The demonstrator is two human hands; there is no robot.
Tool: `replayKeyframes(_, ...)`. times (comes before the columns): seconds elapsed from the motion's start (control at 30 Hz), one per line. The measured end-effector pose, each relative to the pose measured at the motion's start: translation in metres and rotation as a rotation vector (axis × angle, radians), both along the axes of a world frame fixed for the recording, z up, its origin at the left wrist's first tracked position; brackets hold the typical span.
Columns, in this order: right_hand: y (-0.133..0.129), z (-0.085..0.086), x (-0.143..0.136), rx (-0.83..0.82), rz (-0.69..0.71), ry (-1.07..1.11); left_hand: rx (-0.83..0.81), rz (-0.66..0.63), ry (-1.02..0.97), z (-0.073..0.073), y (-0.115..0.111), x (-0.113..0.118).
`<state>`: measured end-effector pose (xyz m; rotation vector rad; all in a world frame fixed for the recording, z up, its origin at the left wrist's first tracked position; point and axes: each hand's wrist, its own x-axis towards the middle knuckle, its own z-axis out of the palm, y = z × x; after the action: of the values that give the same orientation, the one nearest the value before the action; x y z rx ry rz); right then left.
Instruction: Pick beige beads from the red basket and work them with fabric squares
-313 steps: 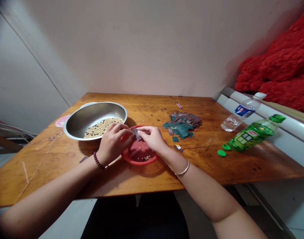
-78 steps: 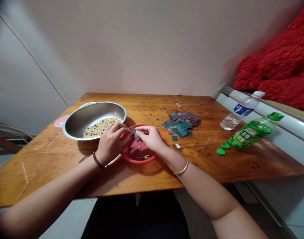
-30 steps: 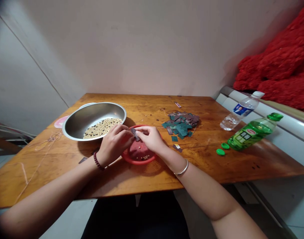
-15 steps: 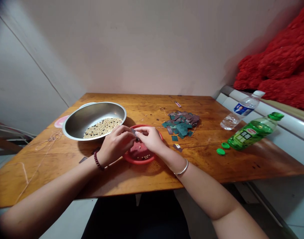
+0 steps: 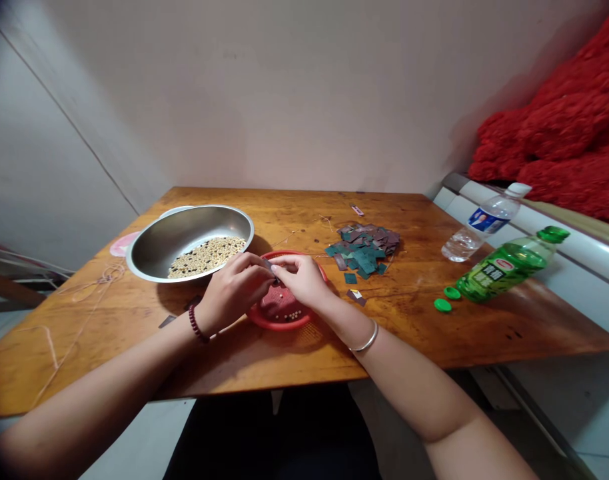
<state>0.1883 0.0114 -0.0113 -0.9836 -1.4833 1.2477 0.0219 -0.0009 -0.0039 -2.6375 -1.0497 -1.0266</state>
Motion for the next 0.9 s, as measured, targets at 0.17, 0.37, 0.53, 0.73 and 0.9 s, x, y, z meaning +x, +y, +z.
replayKeyframes(0.17, 0.0001, -0.0004, -0.0004, -0.013, 0.002, 0.016, 0.001, 0.009, 0.036, 0.0006, -0.0007, 0.0003)
replayKeyframes(0.37, 0.0009, -0.0014, -0.0003, -0.015, -0.012, 0.008, -0.018, 0.065, -0.005, 0.0023, -0.001, 0.0008)
replayKeyframes(0.53, -0.0008, 0.0002, 0.0001, -0.008, 0.013, -0.004, -0.022, 0.024, 0.008, 0.0016, -0.001, 0.0007)
replayKeyframes(0.73, 0.0, -0.001, 0.0004, 0.003, 0.023, 0.006, -0.016, 0.014, 0.019, 0.0, -0.0001, 0.001)
replayKeyframes(0.9, 0.0, 0.0, -0.0001, -0.011, 0.018, -0.024, -0.009, 0.001, 0.018, -0.0004, 0.0007, 0.0003)
